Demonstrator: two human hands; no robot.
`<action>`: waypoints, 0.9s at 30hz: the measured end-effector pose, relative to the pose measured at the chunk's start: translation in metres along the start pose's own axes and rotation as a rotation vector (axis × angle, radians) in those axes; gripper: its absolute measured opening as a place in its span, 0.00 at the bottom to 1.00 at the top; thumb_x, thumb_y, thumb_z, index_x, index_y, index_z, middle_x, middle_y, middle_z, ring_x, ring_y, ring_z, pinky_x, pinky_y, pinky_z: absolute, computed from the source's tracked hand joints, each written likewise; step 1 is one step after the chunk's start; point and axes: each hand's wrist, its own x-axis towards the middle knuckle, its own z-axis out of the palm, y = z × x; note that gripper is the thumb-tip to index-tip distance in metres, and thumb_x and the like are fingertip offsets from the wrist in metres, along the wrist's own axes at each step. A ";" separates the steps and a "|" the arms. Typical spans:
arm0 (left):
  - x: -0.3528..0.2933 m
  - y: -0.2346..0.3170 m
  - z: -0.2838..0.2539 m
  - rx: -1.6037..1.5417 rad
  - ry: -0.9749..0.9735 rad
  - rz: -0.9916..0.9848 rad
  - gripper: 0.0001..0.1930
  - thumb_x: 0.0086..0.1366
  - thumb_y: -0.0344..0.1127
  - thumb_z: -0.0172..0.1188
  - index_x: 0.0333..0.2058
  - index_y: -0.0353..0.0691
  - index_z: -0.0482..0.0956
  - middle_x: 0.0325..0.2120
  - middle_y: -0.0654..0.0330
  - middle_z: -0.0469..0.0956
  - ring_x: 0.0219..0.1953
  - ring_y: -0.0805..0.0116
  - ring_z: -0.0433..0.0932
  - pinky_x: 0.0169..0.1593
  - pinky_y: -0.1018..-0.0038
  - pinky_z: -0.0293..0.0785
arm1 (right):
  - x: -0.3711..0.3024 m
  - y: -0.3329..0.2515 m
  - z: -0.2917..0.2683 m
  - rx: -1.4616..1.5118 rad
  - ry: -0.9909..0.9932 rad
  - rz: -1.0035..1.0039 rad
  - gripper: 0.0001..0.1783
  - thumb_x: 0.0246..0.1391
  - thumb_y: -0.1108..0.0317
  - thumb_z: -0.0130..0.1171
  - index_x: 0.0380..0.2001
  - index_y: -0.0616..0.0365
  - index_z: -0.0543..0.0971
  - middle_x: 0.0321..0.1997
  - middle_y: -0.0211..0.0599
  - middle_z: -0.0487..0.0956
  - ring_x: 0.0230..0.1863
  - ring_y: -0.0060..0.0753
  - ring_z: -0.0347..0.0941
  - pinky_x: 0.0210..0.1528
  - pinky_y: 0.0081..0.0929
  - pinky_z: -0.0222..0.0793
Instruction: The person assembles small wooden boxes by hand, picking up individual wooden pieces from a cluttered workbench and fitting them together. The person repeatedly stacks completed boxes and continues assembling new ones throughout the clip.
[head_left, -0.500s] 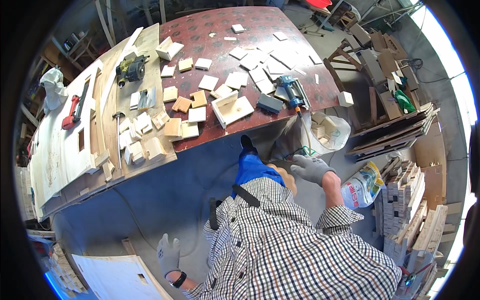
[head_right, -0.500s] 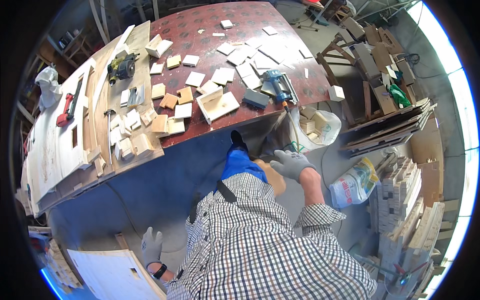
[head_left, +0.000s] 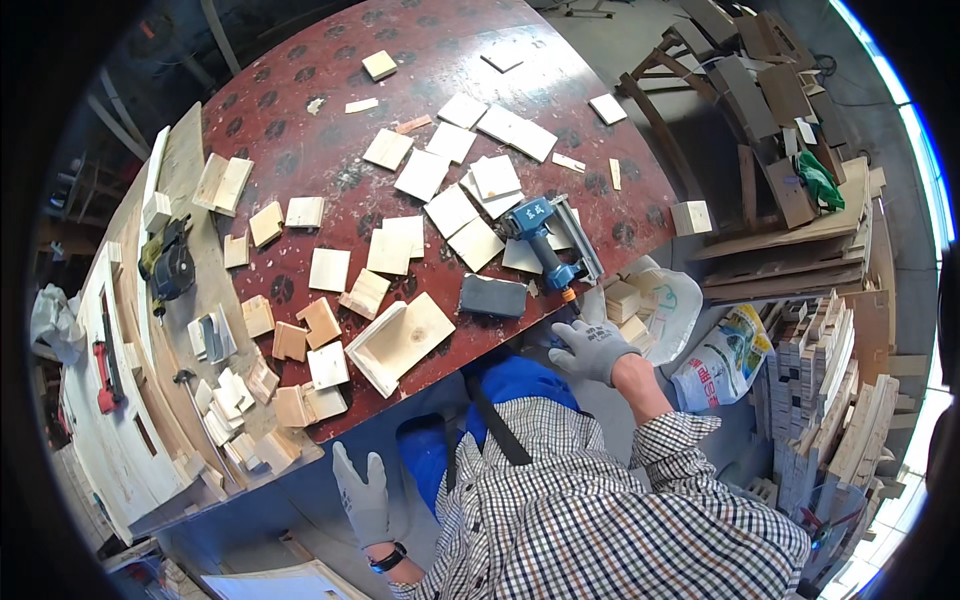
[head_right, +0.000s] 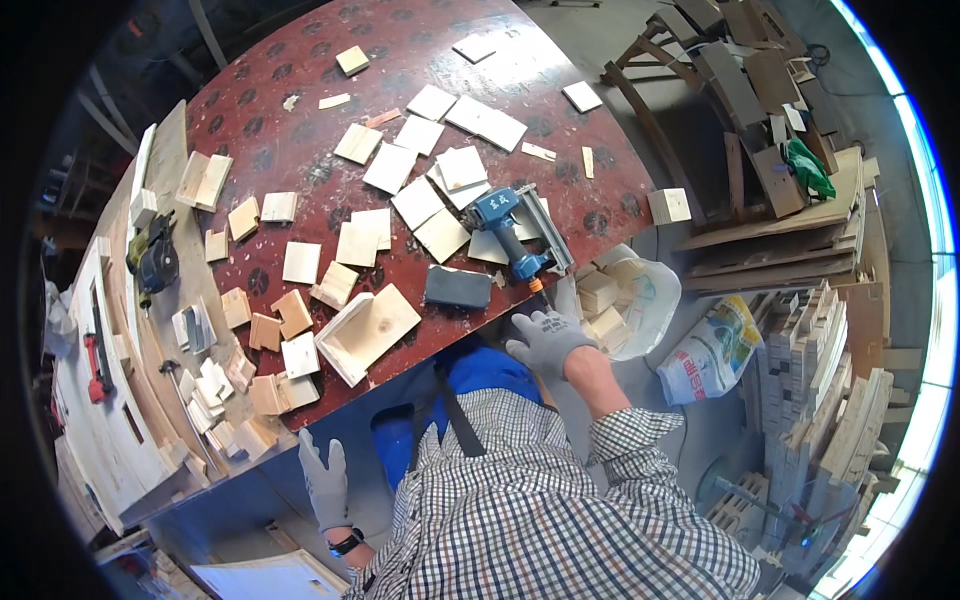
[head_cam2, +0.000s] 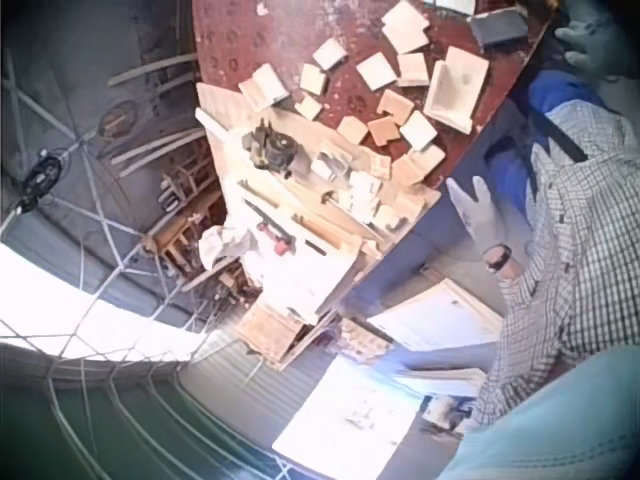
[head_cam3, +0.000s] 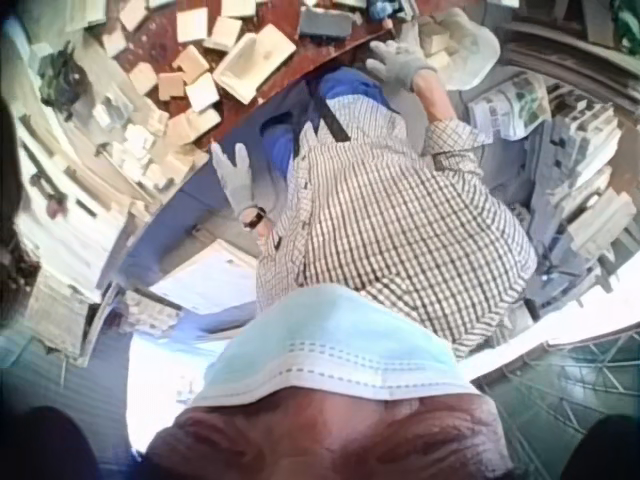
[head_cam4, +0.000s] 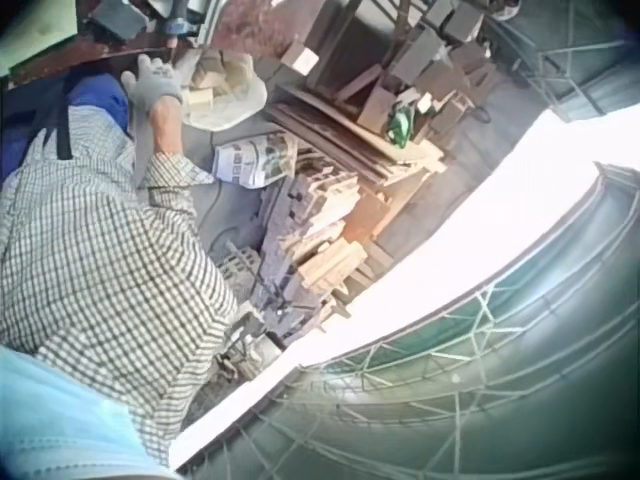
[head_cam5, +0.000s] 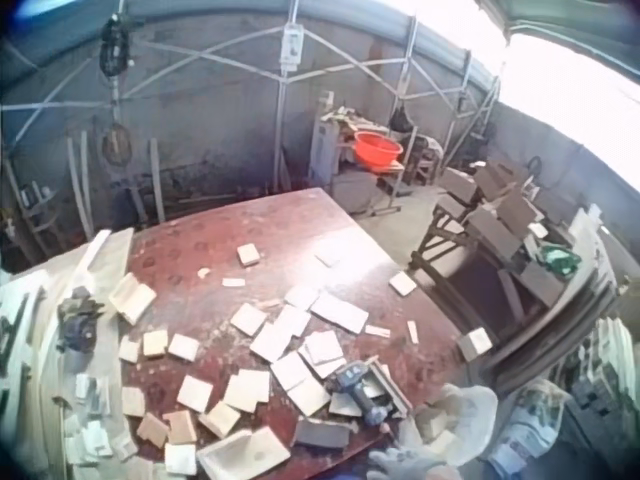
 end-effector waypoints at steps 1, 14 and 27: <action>0.016 0.006 0.014 -0.025 -0.043 -0.041 0.46 0.72 0.50 0.66 0.77 0.30 0.53 0.75 0.37 0.58 0.74 0.40 0.64 0.75 0.55 0.63 | 0.008 0.006 -0.002 -0.012 0.049 0.009 0.36 0.71 0.41 0.48 0.73 0.51 0.69 0.66 0.54 0.78 0.68 0.56 0.73 0.70 0.47 0.66; 0.129 -0.039 0.171 -0.034 0.125 0.147 0.48 0.63 0.41 0.73 0.73 0.26 0.57 0.68 0.39 0.67 0.66 0.45 0.72 0.68 0.56 0.69 | 0.127 0.009 0.048 -0.018 0.782 -0.312 0.54 0.44 0.48 0.79 0.72 0.56 0.68 0.71 0.43 0.72 0.71 0.50 0.69 0.70 0.50 0.64; 0.169 -0.063 0.188 -0.003 0.426 0.271 0.29 0.73 0.45 0.66 0.63 0.29 0.76 0.56 0.43 0.83 0.55 0.47 0.83 0.60 0.57 0.77 | 0.174 0.019 0.090 -0.092 0.873 -0.324 0.53 0.48 0.49 0.77 0.74 0.54 0.64 0.65 0.42 0.71 0.62 0.46 0.72 0.59 0.47 0.66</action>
